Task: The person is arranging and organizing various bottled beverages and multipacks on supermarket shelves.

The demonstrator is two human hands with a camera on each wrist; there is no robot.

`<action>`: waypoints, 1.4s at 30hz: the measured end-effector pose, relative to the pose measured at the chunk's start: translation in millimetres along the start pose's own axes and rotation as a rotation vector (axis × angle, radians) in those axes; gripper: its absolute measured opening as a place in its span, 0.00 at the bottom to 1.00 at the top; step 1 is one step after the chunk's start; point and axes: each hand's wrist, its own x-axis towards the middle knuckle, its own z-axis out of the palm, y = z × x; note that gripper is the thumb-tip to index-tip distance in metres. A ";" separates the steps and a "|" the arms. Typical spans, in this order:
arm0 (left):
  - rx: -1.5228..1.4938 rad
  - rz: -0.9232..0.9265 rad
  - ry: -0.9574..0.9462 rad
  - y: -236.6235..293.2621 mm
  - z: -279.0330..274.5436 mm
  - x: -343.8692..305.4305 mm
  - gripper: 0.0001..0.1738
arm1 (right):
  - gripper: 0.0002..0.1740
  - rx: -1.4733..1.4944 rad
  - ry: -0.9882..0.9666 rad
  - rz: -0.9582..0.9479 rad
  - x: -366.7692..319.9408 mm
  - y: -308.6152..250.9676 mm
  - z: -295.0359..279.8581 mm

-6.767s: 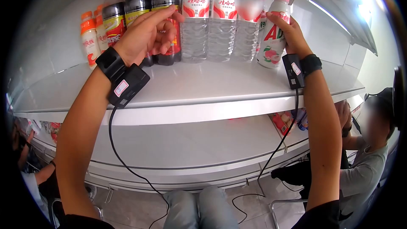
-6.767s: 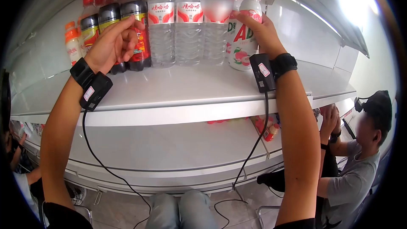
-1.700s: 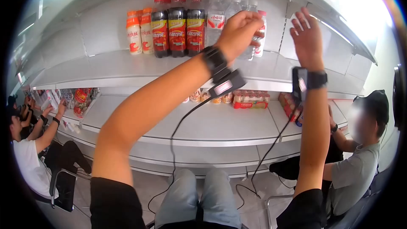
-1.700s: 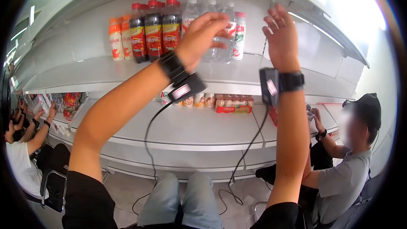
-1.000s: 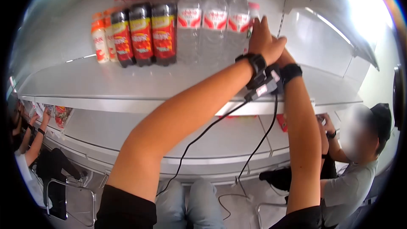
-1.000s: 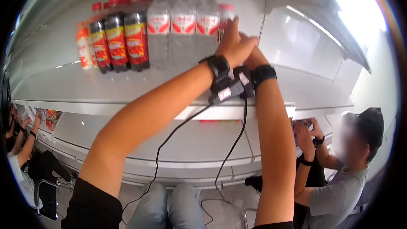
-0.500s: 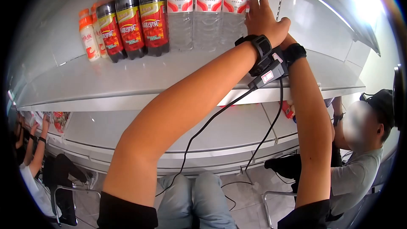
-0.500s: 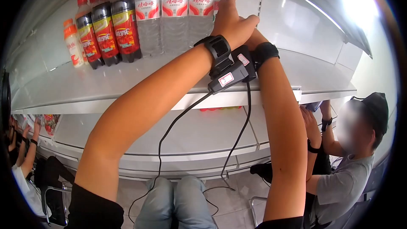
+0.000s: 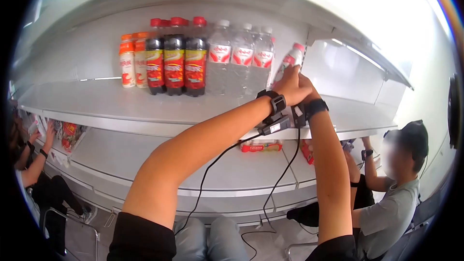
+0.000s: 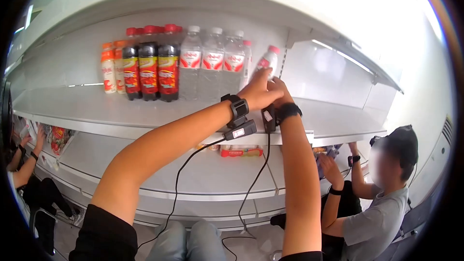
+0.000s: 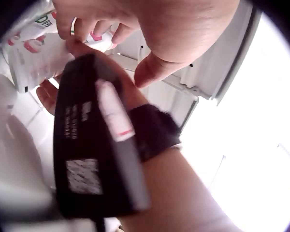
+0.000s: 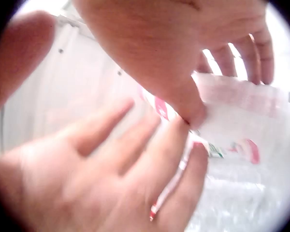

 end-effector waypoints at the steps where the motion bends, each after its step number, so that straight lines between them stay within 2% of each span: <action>1: -0.072 -0.012 -0.028 9.7 -13.6 -4.5 0.46 | 0.23 0.221 0.042 0.164 -8.5 -17.4 -3.3; 2: -0.143 -0.026 -0.062 22.3 -30.2 -12.7 0.46 | 0.22 0.762 0.089 0.463 -25.3 -53.3 -11.4; 3: -0.215 -0.042 -0.096 29.8 -44.2 -20.3 0.46 | 0.22 0.633 0.182 0.456 -44.8 -106.8 -11.8; 6: -0.059 0.003 0.089 31.3 -66.8 -41.3 0.46 | 0.23 0.578 0.137 0.324 -83.5 -154.3 -23.7; 7: -0.146 -0.039 0.042 31.8 -77.3 -45.6 0.43 | 0.23 0.605 0.131 0.303 -94.3 -172.7 -26.3; 8: -0.302 -0.108 -0.137 31.1 -85.7 -56.1 0.42 | 0.24 0.631 0.125 0.284 -104.6 -191.4 -26.2; 10: -0.615 -0.242 -0.498 62.8 -128.7 -90.4 0.40 | 0.24 0.716 0.094 0.257 -126.1 -224.3 -23.1; 11: -0.525 -0.199 -0.475 71.3 -139.4 -107.9 0.37 | 0.24 0.776 0.070 0.248 -133.8 -239.7 -20.6; 14: -0.739 -0.268 -0.456 70.4 -143.9 -163.4 0.35 | 0.26 0.922 0.040 0.210 -159.5 -272.7 -2.5; 16: -0.690 -0.283 -0.497 77.0 -161.6 -204.5 0.33 | 0.27 0.991 0.054 0.208 -176.5 -291.5 21.2; 17: -0.688 -0.141 -0.427 64.9 -158.1 -228.8 0.36 | 0.29 1.017 -0.035 0.205 -185.1 -300.9 31.8; 18: -0.713 -0.168 -0.412 61.4 -160.6 -253.0 0.35 | 0.30 0.976 -0.067 0.206 -194.6 -310.3 45.3; 20: -0.757 -0.236 -0.371 57.6 -171.6 -302.7 0.33 | 0.30 0.910 -0.187 0.135 -215.5 -307.0 82.2; 25: -0.682 -0.504 -0.231 15.3 -178.7 -410.0 0.30 | 0.25 1.066 -0.304 0.257 -253.4 -295.1 191.0; 28: -0.567 -0.502 -0.096 -27.3 -186.2 -438.5 0.30 | 0.24 1.040 -0.326 0.233 -246.2 -288.4 245.1; 30: -0.526 -0.522 -0.058 -74.6 -196.2 -445.1 0.29 | 0.24 0.994 -0.306 0.209 -232.8 -277.8 277.8; 32: -0.312 -0.529 -0.143 -99.8 -223.0 -431.2 0.29 | 0.24 0.988 -0.285 0.196 -217.0 -266.2 310.5; 35: -0.224 -0.511 -0.048 -149.8 -231.0 -424.2 0.29 | 0.24 0.974 -0.251 0.158 -186.1 -235.2 368.5; 39: -0.114 -0.564 -0.019 -208.3 -235.1 -416.4 0.33 | 0.26 0.887 -0.173 0.228 -164.4 -208.0 420.2; 42: -0.104 -0.561 -0.015 -238.6 -236.6 -410.5 0.35 | 0.29 0.712 -0.200 0.289 -163.5 -195.2 437.2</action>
